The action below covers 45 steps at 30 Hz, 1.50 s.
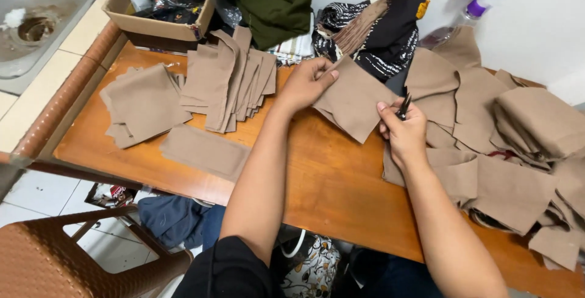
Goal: Trimming and shaping small rectangular fabric pieces using scissors at a work table.
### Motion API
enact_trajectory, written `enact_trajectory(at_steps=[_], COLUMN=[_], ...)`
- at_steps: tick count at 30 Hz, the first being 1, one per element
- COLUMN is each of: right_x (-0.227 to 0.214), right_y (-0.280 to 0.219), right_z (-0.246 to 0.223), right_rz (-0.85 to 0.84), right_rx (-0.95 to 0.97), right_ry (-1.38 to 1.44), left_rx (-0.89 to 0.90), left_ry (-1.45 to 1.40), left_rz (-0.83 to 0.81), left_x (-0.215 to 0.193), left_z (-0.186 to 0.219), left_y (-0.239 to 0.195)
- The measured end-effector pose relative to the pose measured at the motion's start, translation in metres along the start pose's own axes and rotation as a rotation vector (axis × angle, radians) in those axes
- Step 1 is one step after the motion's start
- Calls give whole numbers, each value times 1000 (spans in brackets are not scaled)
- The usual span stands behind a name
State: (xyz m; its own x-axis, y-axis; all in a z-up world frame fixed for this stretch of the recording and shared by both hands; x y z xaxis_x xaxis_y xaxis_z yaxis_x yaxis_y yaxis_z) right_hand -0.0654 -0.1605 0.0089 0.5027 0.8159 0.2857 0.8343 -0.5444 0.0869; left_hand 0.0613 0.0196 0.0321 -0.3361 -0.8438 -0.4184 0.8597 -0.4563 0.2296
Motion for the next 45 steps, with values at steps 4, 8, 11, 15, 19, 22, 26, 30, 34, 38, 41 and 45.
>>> enact_trajectory(at_steps=[4, 8, 11, 15, 19, 22, 26, 30, 34, 38, 41, 45], right_x=[27, 37, 43, 47, 45, 39, 35, 28, 22, 18, 5, 11], right_y=[-18, -16, -20, -21, -23, -21, -21, -16, -9, -10, -3, -8], right_z=[11, 19, 15, 9, -4, -9, -9, -7, -1, 8, 8, -41], right_rz=[-61, -164, -182, -169, -95, 9, -24, -66, -68, -99, -122, -177], right_rx=[57, -12, -51, -120, -63, 78, 157, 243, 276, 218, 38, -441], right_ry=[-31, -236, -305, -256, -138, 25, 147, 271, 335, 234, 9, -410], left_rx=[-90, -262, -177, 267, 149, -196, -292, -199, 53, -257, -290, 38], left_ry=[354, 699, 822, 797, 927, 962, 887, 437, 708, 1009, 1035, 954], left_rz=[-60, -101, -10, 372, 349, -71, -130, 249, 697, 227, 205, 600], left_x=[-39, -53, -51, -18, 25, 28, 12, -1, -3, 5, 10, -3], left_z=[19, 12, 15, 37, 43, 44, 58, 56, 22, 13, 12, 16], left_y=[-28, -38, -38, -24, -38, -43, -50, -47, -35, -33, -28, -23])
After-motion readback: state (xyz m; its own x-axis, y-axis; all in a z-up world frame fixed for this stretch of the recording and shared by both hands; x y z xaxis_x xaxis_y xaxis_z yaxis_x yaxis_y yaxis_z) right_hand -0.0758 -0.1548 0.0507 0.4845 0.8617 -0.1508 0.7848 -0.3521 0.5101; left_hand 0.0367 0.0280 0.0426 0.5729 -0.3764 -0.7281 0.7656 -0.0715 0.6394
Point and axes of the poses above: each hand's wrist, its own y-axis towards the middle knuckle, its own x-axis out of the palm, z = x × y, the point moved 4 cm from there along y, towards the middle knuckle, and after that the axes turned 11 degrees about y, right-handed, at the moved point
